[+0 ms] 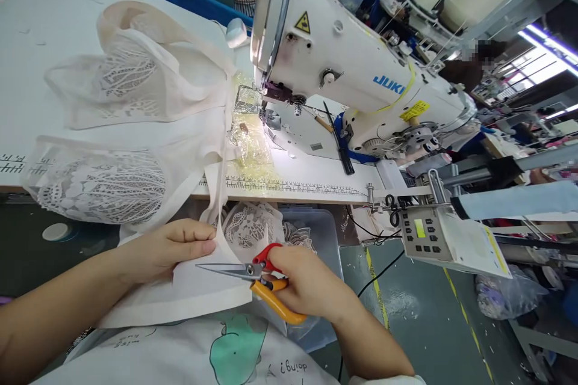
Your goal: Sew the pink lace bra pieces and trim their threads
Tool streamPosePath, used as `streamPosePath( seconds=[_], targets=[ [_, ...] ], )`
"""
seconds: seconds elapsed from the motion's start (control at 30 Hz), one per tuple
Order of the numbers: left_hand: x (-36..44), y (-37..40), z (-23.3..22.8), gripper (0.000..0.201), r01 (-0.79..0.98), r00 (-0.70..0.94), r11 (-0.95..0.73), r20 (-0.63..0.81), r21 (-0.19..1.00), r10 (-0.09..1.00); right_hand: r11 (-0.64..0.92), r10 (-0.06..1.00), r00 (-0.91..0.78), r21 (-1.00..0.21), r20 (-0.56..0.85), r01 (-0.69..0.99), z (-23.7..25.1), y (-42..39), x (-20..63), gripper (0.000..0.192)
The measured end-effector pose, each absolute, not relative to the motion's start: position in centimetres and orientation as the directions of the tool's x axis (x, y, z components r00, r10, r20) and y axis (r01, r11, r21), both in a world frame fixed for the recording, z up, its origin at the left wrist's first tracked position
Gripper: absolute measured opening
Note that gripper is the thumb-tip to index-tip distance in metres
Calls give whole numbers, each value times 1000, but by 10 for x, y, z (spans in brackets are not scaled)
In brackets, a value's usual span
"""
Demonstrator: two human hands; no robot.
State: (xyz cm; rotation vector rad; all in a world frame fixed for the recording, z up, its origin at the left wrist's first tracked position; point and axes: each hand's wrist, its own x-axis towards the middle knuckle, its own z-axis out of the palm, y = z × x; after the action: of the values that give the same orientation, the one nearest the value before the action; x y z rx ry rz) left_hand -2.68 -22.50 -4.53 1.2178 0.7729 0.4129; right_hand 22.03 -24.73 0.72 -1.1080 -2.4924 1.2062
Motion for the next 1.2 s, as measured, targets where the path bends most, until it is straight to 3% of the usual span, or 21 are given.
streamPosePath(
  seconds=[0.13, 0.23, 0.3, 0.4, 0.5, 0.6, 0.7, 0.97, 1.2],
  targets=[
    [-27, -224, -50, 47, 135, 625, 199, -239, 971, 743, 463, 645, -764, -780, -29, 421, -8, -244, 212, 12],
    [-23, -222, -58, 46, 117, 668, 210, -233, 971, 707, 438, 602, -798, -844, 21, 309, -14, -243, 209, 15],
    [-21, -223, -61, 45, 107, 683, 281, -276, 954, 677, 360, 602, -797, -877, -42, 318, -13, -239, 211, 23],
    [-20, -227, -61, 43, 125, 631, 289, -301, 949, 715, 178, 579, -782, -900, -231, 398, -8, -224, 222, 51],
    [-18, -231, -59, 39, 170, 578, 210, -270, 963, 770, 202, 524, -751, -798, -402, 568, -3, -201, 235, 67],
    [-17, -231, -56, 37, 209, 555, 164, -255, 964, 791, 351, 471, -697, -610, -541, 711, 1, -180, 237, 64],
    [-17, -231, -56, 37, 218, 544, 151, -248, 964, 801, 430, 404, -676, -525, -616, 735, 6, -166, 227, 56],
    [-22, -232, -65, 35, 230, 544, 148, -253, 962, 800, 538, 346, -629, -402, -696, 741, 23, -147, 198, 54],
    [-29, -231, -66, 34, 309, 571, -6, -180, 951, 801, 376, 459, -577, -441, -676, 815, 16, -145, 204, 62]
  ],
)
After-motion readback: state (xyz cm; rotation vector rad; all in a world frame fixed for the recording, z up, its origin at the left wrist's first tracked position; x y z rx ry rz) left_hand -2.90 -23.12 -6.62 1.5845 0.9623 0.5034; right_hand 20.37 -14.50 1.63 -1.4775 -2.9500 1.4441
